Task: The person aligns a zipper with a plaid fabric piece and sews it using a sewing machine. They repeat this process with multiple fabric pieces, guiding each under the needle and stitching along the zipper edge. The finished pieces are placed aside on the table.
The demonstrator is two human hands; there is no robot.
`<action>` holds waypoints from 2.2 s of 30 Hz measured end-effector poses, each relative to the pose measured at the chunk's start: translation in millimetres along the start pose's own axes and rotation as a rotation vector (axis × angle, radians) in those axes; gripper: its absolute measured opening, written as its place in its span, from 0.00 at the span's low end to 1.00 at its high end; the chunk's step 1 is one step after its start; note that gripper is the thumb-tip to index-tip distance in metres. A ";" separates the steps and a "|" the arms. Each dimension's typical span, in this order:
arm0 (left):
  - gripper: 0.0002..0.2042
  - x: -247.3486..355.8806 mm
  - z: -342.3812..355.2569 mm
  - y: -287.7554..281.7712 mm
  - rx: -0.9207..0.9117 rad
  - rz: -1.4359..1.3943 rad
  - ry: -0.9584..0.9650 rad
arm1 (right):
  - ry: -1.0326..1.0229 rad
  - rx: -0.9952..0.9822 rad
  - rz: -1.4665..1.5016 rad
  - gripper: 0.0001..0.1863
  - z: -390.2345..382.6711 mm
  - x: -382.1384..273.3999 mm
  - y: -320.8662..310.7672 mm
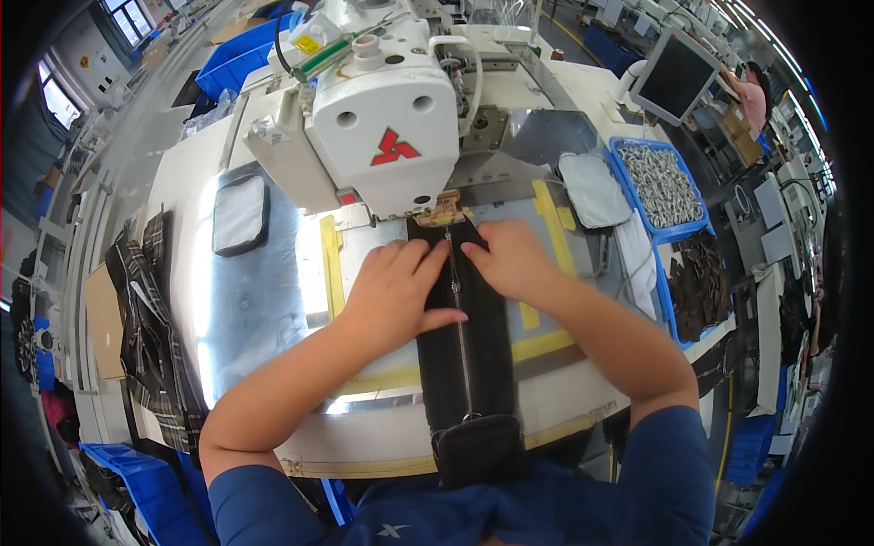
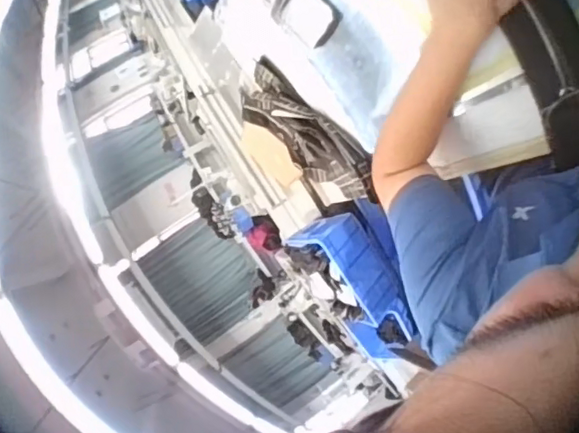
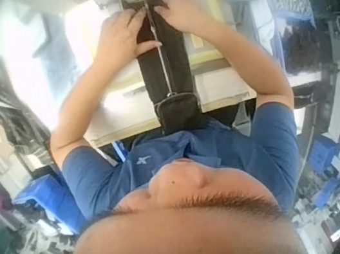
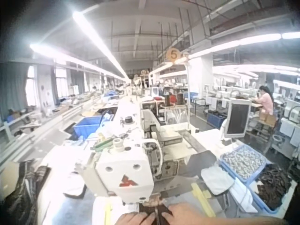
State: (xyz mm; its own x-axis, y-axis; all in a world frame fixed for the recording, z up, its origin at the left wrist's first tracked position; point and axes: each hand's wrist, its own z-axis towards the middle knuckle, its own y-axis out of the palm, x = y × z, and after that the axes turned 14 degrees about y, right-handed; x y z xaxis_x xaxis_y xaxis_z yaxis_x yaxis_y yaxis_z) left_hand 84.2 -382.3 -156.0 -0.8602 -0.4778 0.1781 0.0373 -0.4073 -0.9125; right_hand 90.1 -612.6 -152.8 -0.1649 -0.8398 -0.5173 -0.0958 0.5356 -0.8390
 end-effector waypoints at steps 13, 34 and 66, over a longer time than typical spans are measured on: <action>0.54 -15.9 15.7 4.7 -0.163 0.016 0.162 | 0.000 -0.110 -0.120 0.16 17.1 -4.5 -14.1; 0.53 -20.9 26.5 1.9 -0.282 -0.192 0.114 | -0.570 -0.152 -0.145 0.37 5.9 10.9 -14.3; 0.54 -23.9 24.6 9.0 -0.193 -0.192 0.130 | -0.539 -0.099 -0.057 0.27 -12.2 16.1 -53.0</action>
State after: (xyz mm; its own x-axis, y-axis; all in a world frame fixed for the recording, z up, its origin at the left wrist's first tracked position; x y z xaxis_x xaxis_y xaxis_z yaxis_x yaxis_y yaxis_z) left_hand 117.6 -393.7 -159.5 -0.9007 -0.2973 0.3168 -0.2191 -0.3188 -0.9221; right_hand 80.5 -653.4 -114.7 0.3665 -0.7805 -0.5065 -0.1862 0.4718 -0.8618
